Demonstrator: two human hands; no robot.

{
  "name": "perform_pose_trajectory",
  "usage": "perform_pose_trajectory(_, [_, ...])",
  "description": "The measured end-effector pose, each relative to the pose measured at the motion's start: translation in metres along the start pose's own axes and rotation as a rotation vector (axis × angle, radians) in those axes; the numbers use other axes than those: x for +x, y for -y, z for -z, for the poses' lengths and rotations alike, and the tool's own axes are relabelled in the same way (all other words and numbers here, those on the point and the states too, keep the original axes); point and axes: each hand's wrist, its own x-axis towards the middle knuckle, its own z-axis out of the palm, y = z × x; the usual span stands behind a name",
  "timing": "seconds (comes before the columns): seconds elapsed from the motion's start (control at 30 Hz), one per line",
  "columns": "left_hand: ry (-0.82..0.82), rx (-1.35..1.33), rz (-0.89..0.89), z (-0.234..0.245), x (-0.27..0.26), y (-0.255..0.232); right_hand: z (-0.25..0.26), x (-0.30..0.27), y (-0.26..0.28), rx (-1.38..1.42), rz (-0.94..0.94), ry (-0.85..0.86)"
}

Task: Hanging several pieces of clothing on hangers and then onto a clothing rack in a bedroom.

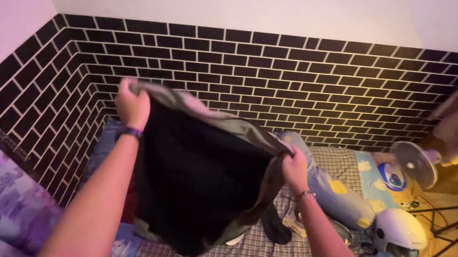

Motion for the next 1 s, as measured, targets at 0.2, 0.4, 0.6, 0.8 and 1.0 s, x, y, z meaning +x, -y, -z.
perform_pose_trajectory(0.2, [0.218, 0.274, 0.212, -0.031, -0.06, 0.087, 0.042, 0.03, 0.061, 0.187, -0.01, 0.075])
perform_pose_trajectory(0.4, [0.594, 0.388, 0.15, -0.066, -0.111, 0.11, 0.097, 0.032, 0.128, 0.208, 0.011, 0.117])
perform_pose_trajectory(0.6, [0.826, 0.082, -0.661, -0.046, -0.177, -0.13, 0.139, -0.001, 0.181, 0.238, -0.027, 0.237])
perform_pose_trajectory(0.8, [1.157, -0.472, -0.671, -0.039, -0.247, -0.278, 0.169, -0.027, 0.129, 0.215, 0.016, 0.12])
perform_pose_trajectory(1.0, [1.188, -0.652, -0.734, -0.03, -0.326, -0.335, 0.275, -0.095, 0.124, 0.221, -0.113, 0.066])
